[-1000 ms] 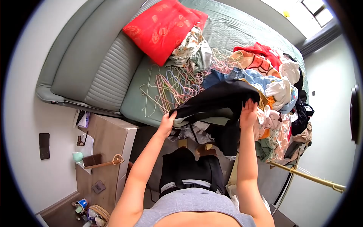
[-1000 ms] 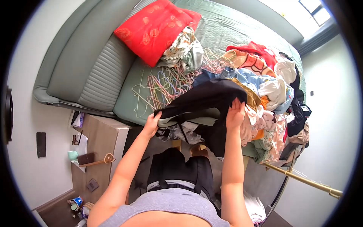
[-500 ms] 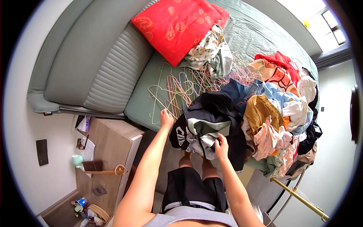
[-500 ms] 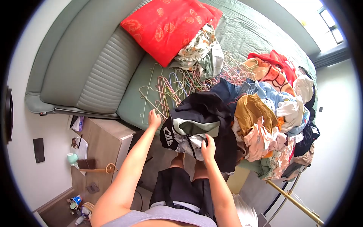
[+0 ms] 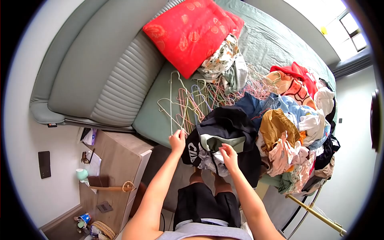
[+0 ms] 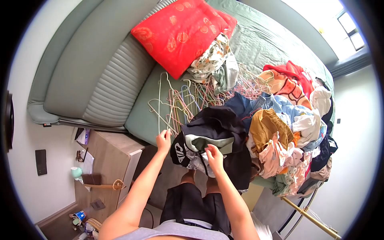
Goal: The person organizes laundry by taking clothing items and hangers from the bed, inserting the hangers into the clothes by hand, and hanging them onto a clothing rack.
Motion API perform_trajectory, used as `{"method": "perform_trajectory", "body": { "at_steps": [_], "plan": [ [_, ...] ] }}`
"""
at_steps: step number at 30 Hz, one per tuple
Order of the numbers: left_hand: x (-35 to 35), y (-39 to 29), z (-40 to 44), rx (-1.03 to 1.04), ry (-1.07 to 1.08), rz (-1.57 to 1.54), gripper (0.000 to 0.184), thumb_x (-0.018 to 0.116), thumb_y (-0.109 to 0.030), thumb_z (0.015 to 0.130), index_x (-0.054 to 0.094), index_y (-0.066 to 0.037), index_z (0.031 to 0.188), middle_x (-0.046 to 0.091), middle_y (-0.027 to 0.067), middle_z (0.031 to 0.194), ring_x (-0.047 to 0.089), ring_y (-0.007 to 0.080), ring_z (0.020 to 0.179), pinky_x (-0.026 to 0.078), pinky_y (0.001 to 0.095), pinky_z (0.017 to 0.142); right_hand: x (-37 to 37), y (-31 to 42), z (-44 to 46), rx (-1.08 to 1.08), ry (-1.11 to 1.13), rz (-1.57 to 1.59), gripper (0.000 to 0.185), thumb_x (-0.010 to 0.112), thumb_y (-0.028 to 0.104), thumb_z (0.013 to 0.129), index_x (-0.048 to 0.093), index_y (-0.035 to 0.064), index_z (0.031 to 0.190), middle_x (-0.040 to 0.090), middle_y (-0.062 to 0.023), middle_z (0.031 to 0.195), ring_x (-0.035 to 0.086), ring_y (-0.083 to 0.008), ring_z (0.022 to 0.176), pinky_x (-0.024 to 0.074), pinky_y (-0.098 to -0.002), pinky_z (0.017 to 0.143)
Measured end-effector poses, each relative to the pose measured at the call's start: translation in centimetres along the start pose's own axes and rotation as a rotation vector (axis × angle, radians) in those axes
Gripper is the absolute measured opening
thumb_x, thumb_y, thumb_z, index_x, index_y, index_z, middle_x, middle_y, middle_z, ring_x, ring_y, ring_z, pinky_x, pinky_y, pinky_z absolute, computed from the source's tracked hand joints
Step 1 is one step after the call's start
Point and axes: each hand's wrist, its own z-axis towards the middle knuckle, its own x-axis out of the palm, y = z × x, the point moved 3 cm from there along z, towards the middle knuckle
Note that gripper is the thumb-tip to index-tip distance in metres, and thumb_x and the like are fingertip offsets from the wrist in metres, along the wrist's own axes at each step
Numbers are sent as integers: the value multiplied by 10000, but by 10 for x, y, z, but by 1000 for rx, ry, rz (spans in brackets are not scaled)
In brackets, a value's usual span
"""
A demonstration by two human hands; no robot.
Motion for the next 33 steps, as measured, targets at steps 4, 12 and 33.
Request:
{"method": "perform_trajectory", "body": {
  "at_steps": [4,12,33],
  "plan": [
    [-27,-76,-61,389,-22,113,280,559,-243,849,534,-108,606,527,37,567,513,252,612,343,467,789,29,66,22,-110,106,265,516,606,51,836,372,34,1296,552,-105,1152,537,-172,1036,432,-292,878],
    [-18,-140,-130,746,119,88,232,638,-233,781,606,-93,962,555,23,910,529,218,876,338,469,917,-64,120,34,-25,-503,695,318,366,301,972,479,106,1197,521,1,711,270,-38,379,215,-187,340],
    [25,-215,-156,78,795,-689,207,572,-179,878,631,17,906,631,-11,796,541,76,711,438,255,645,-131,106,-60,-160,-262,-390,305,603,326,810,671,64,669,598,-82,550,593,-188,528,427,-327,532]
  ]
}}
